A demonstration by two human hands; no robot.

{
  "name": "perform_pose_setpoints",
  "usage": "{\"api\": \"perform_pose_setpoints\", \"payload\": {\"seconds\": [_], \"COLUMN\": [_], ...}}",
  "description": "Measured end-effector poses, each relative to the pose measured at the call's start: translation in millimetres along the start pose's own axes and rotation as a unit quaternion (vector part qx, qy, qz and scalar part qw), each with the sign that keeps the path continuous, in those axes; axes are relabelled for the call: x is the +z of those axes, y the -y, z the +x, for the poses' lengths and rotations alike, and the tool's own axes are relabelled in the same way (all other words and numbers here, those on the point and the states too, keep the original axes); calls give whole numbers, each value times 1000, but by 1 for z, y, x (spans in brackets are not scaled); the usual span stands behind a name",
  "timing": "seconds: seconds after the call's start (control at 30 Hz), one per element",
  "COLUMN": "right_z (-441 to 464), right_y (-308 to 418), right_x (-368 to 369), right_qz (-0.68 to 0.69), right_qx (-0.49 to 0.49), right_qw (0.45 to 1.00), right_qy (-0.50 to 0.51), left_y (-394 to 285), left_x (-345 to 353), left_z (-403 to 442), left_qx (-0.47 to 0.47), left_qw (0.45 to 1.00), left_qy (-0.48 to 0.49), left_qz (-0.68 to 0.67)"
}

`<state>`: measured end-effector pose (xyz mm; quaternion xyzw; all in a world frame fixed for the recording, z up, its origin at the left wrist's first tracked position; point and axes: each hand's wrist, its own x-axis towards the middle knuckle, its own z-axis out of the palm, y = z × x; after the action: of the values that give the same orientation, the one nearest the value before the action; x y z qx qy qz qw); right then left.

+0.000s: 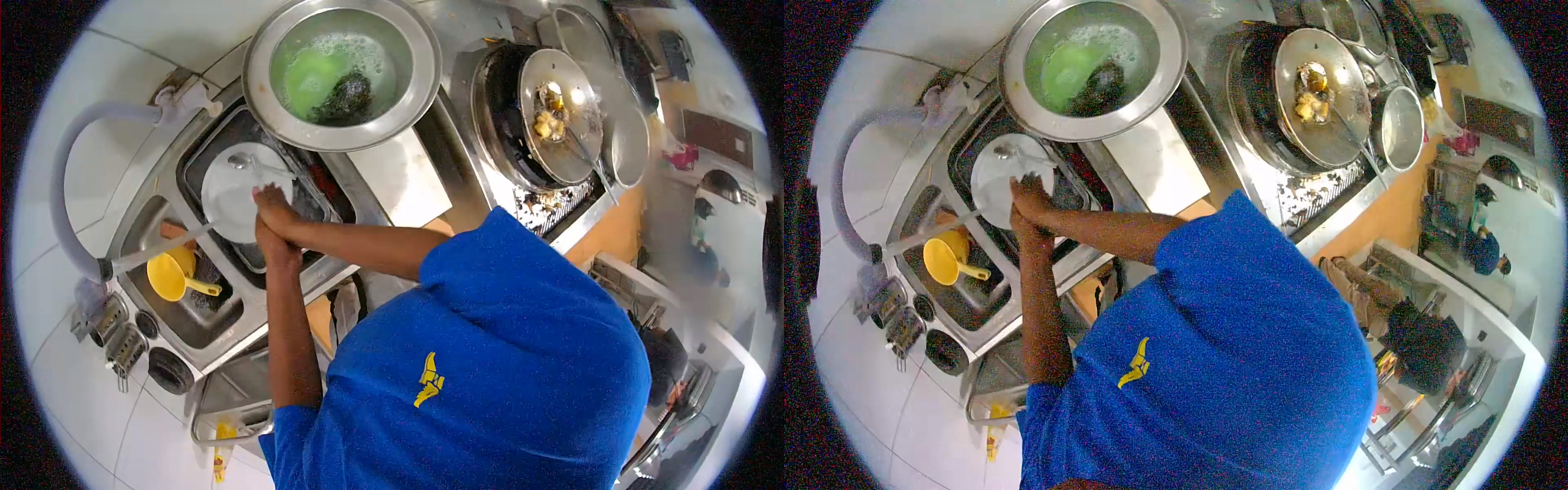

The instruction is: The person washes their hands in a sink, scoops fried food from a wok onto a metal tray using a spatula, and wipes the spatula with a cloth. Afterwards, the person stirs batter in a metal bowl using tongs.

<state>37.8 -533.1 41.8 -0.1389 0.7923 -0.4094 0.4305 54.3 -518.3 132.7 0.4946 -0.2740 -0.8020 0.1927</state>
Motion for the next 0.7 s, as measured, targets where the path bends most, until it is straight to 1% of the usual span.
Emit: {"api": "perform_pose_setpoints", "payload": {"seconds": [0.03,0.07,0.1,0.17,0.23,0.3,0.37,0.4,0.47,0.5,0.57,0.6,0.63,0.7], "right_z": [-19,-36,-37,-9,-9,-17,-4,-12,-39,-42,-17,-10,-9,-3], "right_y": [12,19,17,9,7,14,15,17,33,39,43,42,39,51], "right_x": [1,4,6,2,15,23,29,31,35,35,47,60,78,88], "right_qz": [-12,-22,-36,-53,-75,-96,-112,-126,-147,-166,-234,-273,-315,-259], "right_qx": [-9,-19,-40,-55,-79,-97,-104,-119,-147,-152,-141,-147,-158,-166], "right_qw": [1000,999,997,996,992,988,986,982,973,969,956,944,929,944], "right_qy": [24,45,53,48,57,67,68,75,96,104,106,112,117,121], "left_y": [15,38,49,38,27,42,50,23,25,55,21,19,10,-22], "left_x": [-27,-63,-81,-78,-78,-90,-104,-80,-115,-170,-118,-137,-131,-103], "left_z": [19,46,61,58,51,62,71,48,67,105,72,90,90,70], "left_qx": [-9,-18,-25,-40,-45,-4,49,21,-1,10,44,-6,11,55], "left_qw": [991,964,920,966,991,991,989,988,980,955,949,955,958,963], "left_qy": [-46,-88,-124,-66,-17,-35,-63,-89,-2,117,11,38,14,-60], "left_qz": [-128,-252,-372,-247,-128,-130,-128,-123,-201,-273,-313,-295,-288,-256]}}
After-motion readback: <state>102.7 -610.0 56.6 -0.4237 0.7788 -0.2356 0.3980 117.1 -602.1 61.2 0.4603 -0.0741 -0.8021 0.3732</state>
